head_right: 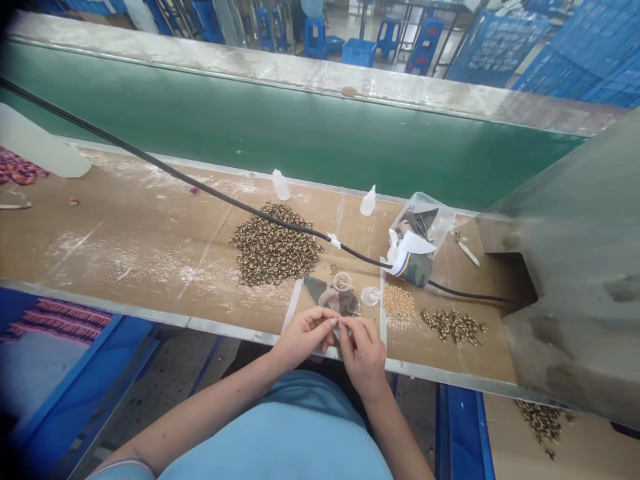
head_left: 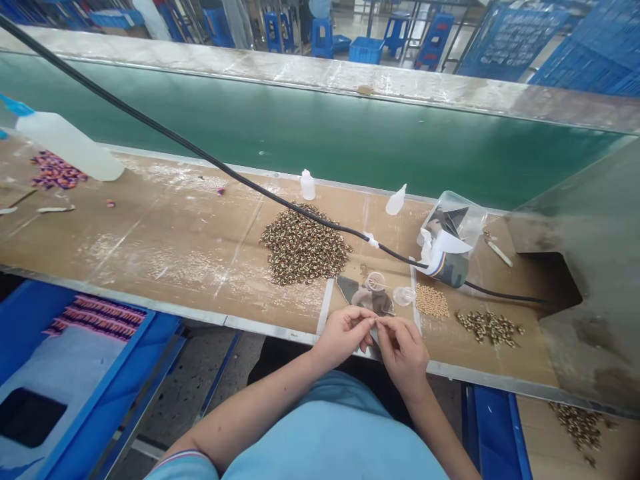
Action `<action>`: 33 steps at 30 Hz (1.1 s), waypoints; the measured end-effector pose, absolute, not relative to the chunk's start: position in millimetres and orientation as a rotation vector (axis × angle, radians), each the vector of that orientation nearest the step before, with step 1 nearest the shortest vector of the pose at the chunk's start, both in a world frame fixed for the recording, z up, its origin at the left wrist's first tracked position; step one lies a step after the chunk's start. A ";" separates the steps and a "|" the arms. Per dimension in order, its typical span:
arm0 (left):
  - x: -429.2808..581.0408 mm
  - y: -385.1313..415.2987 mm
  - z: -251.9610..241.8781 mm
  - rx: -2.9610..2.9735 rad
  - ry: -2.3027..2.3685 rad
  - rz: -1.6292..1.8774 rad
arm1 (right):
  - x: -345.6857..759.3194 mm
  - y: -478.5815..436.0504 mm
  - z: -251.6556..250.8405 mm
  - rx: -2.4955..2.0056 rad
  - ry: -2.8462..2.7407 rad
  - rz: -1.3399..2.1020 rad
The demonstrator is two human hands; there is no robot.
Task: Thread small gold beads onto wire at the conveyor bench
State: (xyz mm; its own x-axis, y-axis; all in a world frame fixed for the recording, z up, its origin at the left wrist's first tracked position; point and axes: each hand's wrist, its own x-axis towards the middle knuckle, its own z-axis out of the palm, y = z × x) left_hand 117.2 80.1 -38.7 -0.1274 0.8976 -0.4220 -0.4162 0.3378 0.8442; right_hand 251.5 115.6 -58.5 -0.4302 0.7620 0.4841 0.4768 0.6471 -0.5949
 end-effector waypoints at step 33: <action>118.8 81.4 -42.3 0.559 1.296 1.128 | 261.4 118.4 -57.1 -0.926 -2.142 0.463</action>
